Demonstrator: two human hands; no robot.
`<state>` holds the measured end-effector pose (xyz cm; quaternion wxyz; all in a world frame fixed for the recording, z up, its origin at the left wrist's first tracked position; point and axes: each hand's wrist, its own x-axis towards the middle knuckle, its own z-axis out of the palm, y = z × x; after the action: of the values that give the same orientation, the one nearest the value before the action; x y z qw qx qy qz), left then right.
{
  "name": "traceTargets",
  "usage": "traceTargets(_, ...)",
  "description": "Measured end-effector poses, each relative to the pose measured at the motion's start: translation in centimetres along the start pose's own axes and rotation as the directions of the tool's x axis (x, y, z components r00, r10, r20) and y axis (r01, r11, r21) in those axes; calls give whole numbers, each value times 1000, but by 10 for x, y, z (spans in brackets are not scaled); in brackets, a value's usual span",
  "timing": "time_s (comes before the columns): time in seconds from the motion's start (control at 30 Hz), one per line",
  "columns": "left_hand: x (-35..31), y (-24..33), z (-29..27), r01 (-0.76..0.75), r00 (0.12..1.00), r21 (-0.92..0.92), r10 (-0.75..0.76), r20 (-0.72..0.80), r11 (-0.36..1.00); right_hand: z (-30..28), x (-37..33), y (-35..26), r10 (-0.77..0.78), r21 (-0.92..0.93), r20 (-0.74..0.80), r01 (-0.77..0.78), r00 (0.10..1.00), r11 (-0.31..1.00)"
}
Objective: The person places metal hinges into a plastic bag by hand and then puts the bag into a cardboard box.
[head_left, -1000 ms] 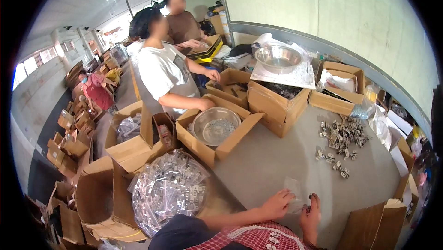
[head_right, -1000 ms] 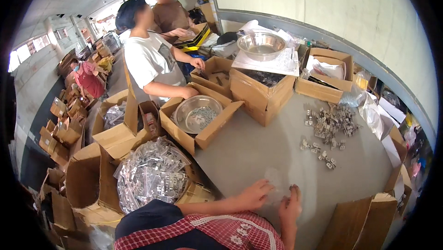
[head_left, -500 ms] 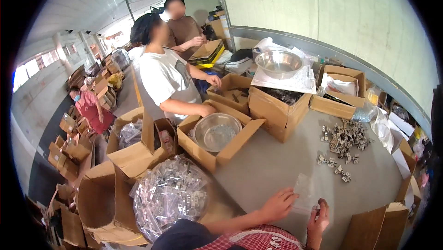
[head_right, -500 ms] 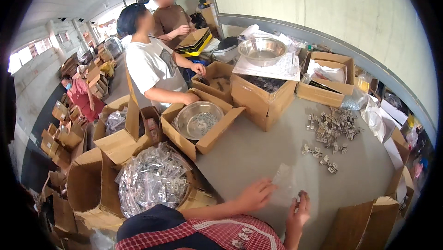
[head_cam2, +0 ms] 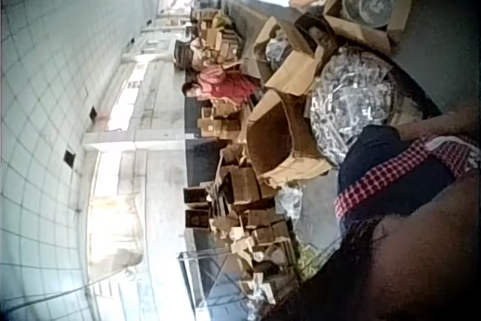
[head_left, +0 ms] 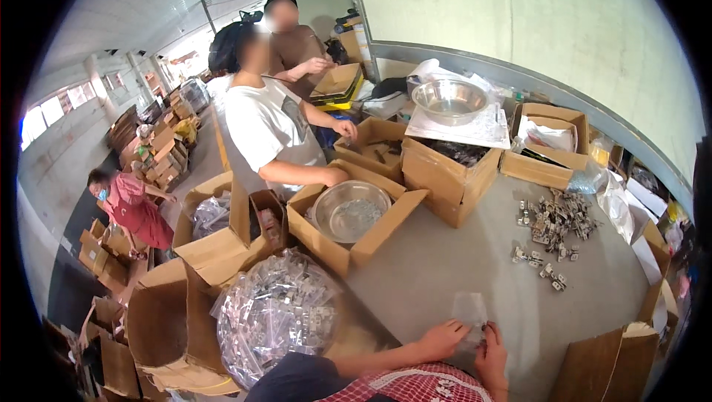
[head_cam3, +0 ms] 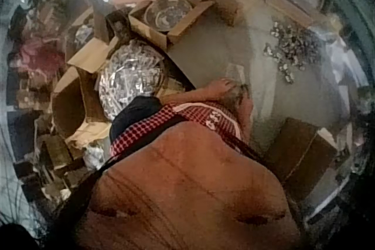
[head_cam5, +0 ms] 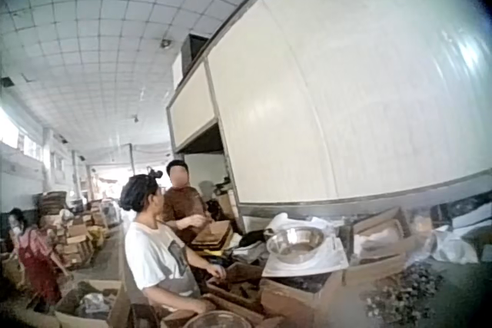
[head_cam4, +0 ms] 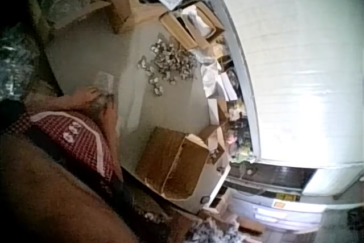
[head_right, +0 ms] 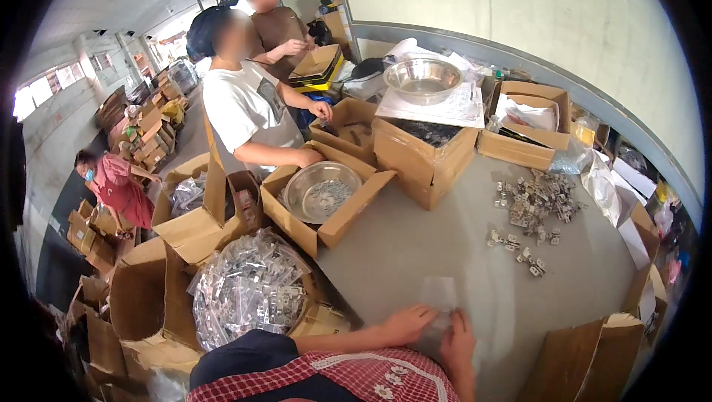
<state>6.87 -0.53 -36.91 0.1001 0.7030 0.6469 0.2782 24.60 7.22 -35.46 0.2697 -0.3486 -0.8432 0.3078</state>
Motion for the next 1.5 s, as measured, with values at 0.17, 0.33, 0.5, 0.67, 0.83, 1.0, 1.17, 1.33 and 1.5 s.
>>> traceTargets(0.17,-9,-4,6,38,998,21,-39,54,999,0,-2,5,17,37,23,-18,1000,999)
traceTargets(0.33,-3,9,-15,323,913,41,-323,249,945,-1,-6,5,67,-2,44,-67,997,998)
traceTargets(0.5,8,4,-5,144,984,-43,-148,-98,989,-24,4,-3,-42,-97,-140,28,989,995)
traceTargets(0.67,2,-37,33,-103,991,100,94,90,990,-29,19,61,73,-100,380,-38,922,994)
traceTargets(0.83,-9,-30,25,38,998,86,-34,-49,996,-69,49,83,216,-74,175,-206,961,976)
traceTargets(1.0,15,-17,32,-35,998,135,40,-38,990,-75,71,190,344,-147,-279,-394,897,907)
traceTargets(1.17,19,-30,39,-27,996,271,49,-76,962,-72,116,183,199,-532,-357,-374,913,760)
traceTargets(1.33,31,-37,33,-45,998,215,51,-22,976,-79,129,179,239,-662,-230,-332,943,672)
traceTargets(1.5,40,-43,13,128,991,281,-114,-65,951,-75,100,146,351,-457,-129,-370,928,809)
